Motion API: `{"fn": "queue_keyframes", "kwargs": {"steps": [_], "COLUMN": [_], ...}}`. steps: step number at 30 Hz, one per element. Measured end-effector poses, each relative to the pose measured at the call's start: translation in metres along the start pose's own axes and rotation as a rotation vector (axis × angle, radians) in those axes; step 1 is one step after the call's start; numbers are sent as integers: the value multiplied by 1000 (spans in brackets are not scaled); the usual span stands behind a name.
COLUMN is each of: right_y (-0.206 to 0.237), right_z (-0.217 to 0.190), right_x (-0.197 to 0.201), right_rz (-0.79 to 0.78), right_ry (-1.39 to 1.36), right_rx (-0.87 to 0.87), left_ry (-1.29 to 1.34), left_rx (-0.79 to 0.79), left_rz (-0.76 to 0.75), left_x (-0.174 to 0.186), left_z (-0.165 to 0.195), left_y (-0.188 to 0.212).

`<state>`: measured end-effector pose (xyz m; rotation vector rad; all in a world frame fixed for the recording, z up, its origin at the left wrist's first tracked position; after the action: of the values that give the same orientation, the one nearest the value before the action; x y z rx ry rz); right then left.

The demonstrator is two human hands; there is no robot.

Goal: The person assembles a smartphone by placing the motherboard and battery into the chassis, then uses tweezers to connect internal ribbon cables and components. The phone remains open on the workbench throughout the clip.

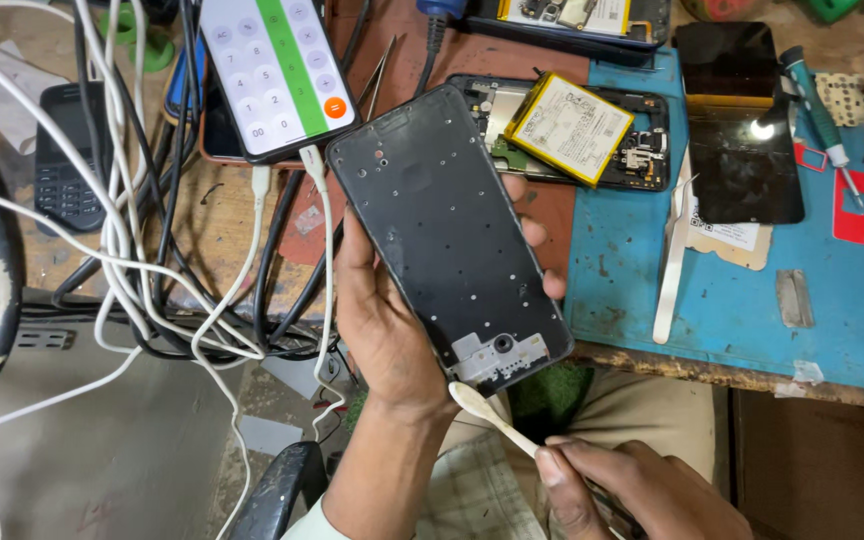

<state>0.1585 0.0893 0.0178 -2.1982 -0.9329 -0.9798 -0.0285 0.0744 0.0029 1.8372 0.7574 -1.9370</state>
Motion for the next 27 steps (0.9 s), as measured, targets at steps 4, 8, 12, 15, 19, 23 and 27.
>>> {"fn": "queue_keyframes", "kwargs": {"steps": [4, 8, 12, 15, 19, 23, 27], "right_y": [-8, -49, -63, -40, -1, 4, -20], "right_z": [-2, -37, -46, -26, 51, 106, 114], "right_x": [-1, -3, 0, 11, 51, 81, 83], "right_rz": [131, 326, 258, 154, 323, 633, 563], "right_ry": [189, 155, 187, 132, 43, 176, 599], "right_rx": [-206, -1, 111, 114, -315, -374, -226], "left_ry": [25, -128, -12, 22, 37, -40, -136], "left_rx": [17, 26, 47, 7, 32, 33, 21], "left_rz": [-2, 6, 45, 43, 88, 73, 11], "left_x": [1, -1, -1, -2, 3, 7, 5], "left_z": [-3, 3, 4, 4, 0, -4, -2], "left_y": [0, 4, 4, 7, 6, 3, 3]}}
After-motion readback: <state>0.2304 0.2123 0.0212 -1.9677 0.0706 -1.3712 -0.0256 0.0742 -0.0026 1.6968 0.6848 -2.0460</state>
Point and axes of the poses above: each hand's wrist, its own y-axis away from the middle knuckle, its own x-axis out of the back of the hand, z = x × y, the point moved 5 cm from there along -y, towards the middle knuckle, and after that the axes turned 12 degrees about y, right-handed, at the moved point
